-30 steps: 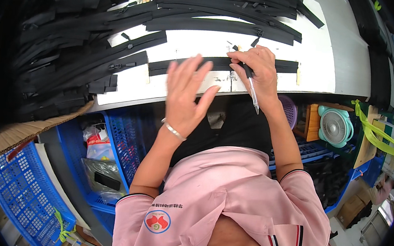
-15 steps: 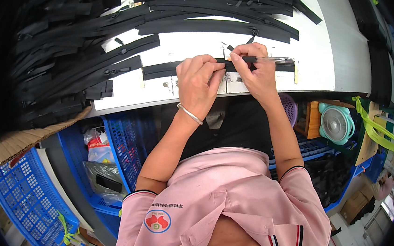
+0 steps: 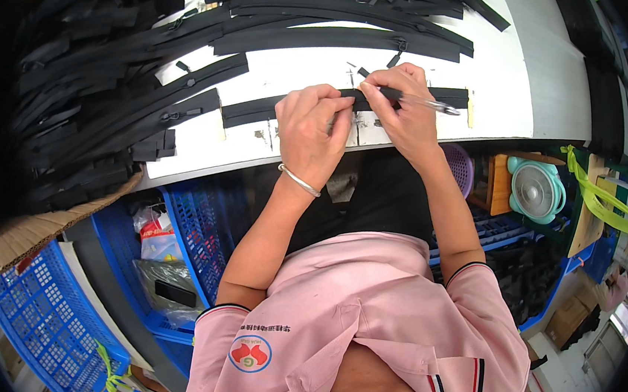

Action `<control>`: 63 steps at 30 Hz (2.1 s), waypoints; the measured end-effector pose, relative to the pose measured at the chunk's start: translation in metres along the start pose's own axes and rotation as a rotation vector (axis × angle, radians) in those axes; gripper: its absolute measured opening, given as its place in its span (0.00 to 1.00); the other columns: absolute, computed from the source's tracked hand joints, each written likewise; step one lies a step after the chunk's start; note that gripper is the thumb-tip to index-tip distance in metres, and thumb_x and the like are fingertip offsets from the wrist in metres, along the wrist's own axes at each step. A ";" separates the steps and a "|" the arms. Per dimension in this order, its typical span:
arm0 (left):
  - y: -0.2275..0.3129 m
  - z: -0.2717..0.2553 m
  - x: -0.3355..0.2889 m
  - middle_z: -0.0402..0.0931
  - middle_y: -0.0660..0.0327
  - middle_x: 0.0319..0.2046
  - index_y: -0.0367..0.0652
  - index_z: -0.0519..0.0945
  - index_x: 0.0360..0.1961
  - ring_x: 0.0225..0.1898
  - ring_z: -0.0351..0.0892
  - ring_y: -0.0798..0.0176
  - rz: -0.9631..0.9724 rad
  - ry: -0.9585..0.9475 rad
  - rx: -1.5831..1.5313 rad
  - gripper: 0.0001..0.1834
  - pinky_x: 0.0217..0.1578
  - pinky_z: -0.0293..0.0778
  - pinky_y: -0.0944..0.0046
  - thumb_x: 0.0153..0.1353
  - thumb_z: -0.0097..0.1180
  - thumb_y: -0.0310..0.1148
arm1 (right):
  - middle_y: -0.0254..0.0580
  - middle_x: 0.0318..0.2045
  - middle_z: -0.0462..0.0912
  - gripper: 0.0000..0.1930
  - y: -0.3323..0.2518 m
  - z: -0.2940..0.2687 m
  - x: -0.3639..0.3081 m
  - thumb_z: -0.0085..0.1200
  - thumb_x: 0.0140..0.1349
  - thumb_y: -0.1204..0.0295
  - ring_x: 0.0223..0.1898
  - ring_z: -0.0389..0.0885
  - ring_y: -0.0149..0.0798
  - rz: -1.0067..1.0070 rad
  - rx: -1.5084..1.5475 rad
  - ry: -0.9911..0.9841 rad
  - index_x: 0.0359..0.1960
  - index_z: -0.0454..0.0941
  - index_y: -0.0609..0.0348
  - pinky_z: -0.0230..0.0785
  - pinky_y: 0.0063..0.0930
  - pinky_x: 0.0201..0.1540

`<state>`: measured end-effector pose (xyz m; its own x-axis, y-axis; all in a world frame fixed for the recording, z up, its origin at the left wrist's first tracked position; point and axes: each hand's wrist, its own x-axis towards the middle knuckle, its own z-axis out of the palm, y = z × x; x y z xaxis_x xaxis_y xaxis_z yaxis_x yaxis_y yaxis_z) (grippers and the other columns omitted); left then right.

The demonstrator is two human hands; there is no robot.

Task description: Manually inspecting or preparing black zippers on a white workbench using a pen to mark or guide.

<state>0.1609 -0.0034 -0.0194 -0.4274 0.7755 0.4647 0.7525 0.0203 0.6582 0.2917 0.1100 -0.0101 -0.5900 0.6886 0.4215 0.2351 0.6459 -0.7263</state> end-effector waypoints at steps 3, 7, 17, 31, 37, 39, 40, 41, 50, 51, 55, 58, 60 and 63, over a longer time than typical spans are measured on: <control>0.001 0.000 0.000 0.82 0.67 0.37 0.47 0.88 0.34 0.41 0.78 0.61 -0.005 -0.001 -0.013 0.07 0.46 0.67 0.60 0.52 0.70 0.25 | 0.32 0.28 0.85 0.04 0.001 -0.004 -0.002 0.65 0.60 0.73 0.34 0.73 0.38 -0.030 0.097 0.009 0.31 0.83 0.57 0.63 0.33 0.50; 0.001 0.000 0.000 0.81 0.66 0.36 0.46 0.87 0.33 0.42 0.78 0.59 -0.019 -0.005 -0.023 0.07 0.47 0.66 0.58 0.52 0.69 0.25 | 0.32 0.27 0.84 0.03 0.001 -0.007 -0.003 0.63 0.63 0.74 0.39 0.72 0.38 -0.066 0.108 -0.089 0.32 0.83 0.59 0.66 0.38 0.51; 0.002 -0.001 0.000 0.82 0.66 0.37 0.46 0.87 0.33 0.41 0.78 0.59 -0.013 -0.034 -0.024 0.06 0.47 0.66 0.59 0.53 0.70 0.26 | 0.33 0.29 0.85 0.03 0.003 -0.008 -0.003 0.65 0.60 0.73 0.42 0.73 0.39 -0.161 0.037 -0.120 0.31 0.83 0.57 0.64 0.34 0.50; 0.018 -0.002 0.007 0.83 0.63 0.40 0.44 0.89 0.38 0.44 0.79 0.59 -0.038 -0.078 0.051 0.07 0.50 0.71 0.61 0.57 0.69 0.25 | 0.27 0.24 0.80 0.11 0.049 -0.082 -0.013 0.59 0.70 0.69 0.25 0.70 0.18 0.378 0.291 0.141 0.33 0.83 0.64 0.63 0.17 0.28; 0.048 0.053 0.029 0.82 0.63 0.39 0.42 0.88 0.36 0.44 0.77 0.56 0.194 -0.118 -0.152 0.07 0.48 0.69 0.57 0.55 0.68 0.26 | 0.29 0.29 0.82 0.10 0.050 -0.080 -0.016 0.58 0.70 0.71 0.28 0.74 0.20 0.394 0.284 0.104 0.32 0.82 0.67 0.66 0.18 0.31; 0.053 0.065 0.032 0.83 0.63 0.39 0.42 0.89 0.36 0.44 0.78 0.57 0.179 -0.146 -0.119 0.07 0.48 0.70 0.58 0.55 0.69 0.26 | 0.29 0.29 0.82 0.10 0.051 -0.080 -0.015 0.58 0.70 0.72 0.28 0.74 0.21 0.373 0.279 0.110 0.33 0.82 0.67 0.67 0.18 0.31; 0.054 0.069 0.033 0.84 0.63 0.38 0.43 0.89 0.35 0.44 0.78 0.57 0.152 -0.176 -0.087 0.06 0.48 0.70 0.59 0.55 0.69 0.26 | 0.29 0.29 0.82 0.10 0.052 -0.079 -0.015 0.58 0.70 0.72 0.29 0.75 0.21 0.373 0.249 0.089 0.33 0.82 0.68 0.67 0.18 0.32; 0.054 0.072 0.033 0.84 0.63 0.38 0.43 0.89 0.35 0.44 0.78 0.57 0.159 -0.178 -0.088 0.06 0.48 0.70 0.59 0.55 0.69 0.26 | 0.29 0.29 0.82 0.10 0.053 -0.079 -0.016 0.58 0.70 0.72 0.29 0.75 0.21 0.375 0.220 0.069 0.33 0.81 0.68 0.68 0.18 0.32; 0.051 0.075 0.031 0.84 0.66 0.38 0.44 0.89 0.34 0.43 0.78 0.60 0.132 -0.173 -0.060 0.06 0.48 0.68 0.60 0.54 0.70 0.27 | 0.35 0.23 0.80 0.10 0.059 -0.070 -0.017 0.60 0.66 0.70 0.17 0.69 0.29 0.168 0.065 0.151 0.32 0.83 0.65 0.62 0.24 0.23; 0.051 0.075 0.031 0.83 0.66 0.38 0.44 0.89 0.34 0.43 0.78 0.60 0.130 -0.171 -0.065 0.05 0.48 0.68 0.60 0.54 0.70 0.27 | 0.35 0.24 0.80 0.10 0.058 -0.070 -0.017 0.60 0.66 0.70 0.17 0.70 0.29 0.147 0.068 0.181 0.31 0.82 0.65 0.62 0.24 0.23; 0.051 0.076 0.030 0.82 0.66 0.38 0.44 0.89 0.34 0.44 0.76 0.58 0.125 -0.171 -0.091 0.06 0.48 0.66 0.58 0.54 0.69 0.26 | 0.37 0.21 0.79 0.10 0.054 -0.079 -0.020 0.60 0.66 0.70 0.18 0.70 0.31 0.242 0.284 0.149 0.30 0.82 0.64 0.62 0.26 0.23; 0.050 0.076 0.030 0.82 0.66 0.38 0.44 0.89 0.34 0.44 0.76 0.58 0.116 -0.175 -0.082 0.06 0.48 0.66 0.58 0.54 0.69 0.27 | 0.39 0.25 0.83 0.08 0.055 -0.083 -0.020 0.57 0.65 0.76 0.22 0.74 0.29 0.171 0.135 0.003 0.30 0.80 0.70 0.65 0.24 0.27; 0.050 0.076 0.030 0.82 0.66 0.38 0.44 0.89 0.34 0.44 0.76 0.58 0.117 -0.177 -0.083 0.05 0.48 0.66 0.58 0.54 0.69 0.27 | 0.38 0.24 0.83 0.08 0.056 -0.084 -0.020 0.57 0.64 0.77 0.22 0.75 0.29 0.123 0.075 0.000 0.29 0.80 0.70 0.66 0.24 0.28; 0.050 0.075 0.031 0.82 0.66 0.38 0.44 0.89 0.34 0.44 0.76 0.58 0.124 -0.184 -0.085 0.06 0.48 0.66 0.58 0.54 0.69 0.26 | 0.38 0.24 0.83 0.08 0.057 -0.085 -0.021 0.57 0.64 0.76 0.23 0.76 0.28 0.107 0.021 -0.021 0.29 0.81 0.69 0.68 0.23 0.29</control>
<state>0.2225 0.0688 -0.0165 -0.2301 0.8708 0.4344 0.7451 -0.1295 0.6542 0.3829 0.1599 -0.0143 -0.5782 0.7462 0.3299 0.2815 0.5620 -0.7778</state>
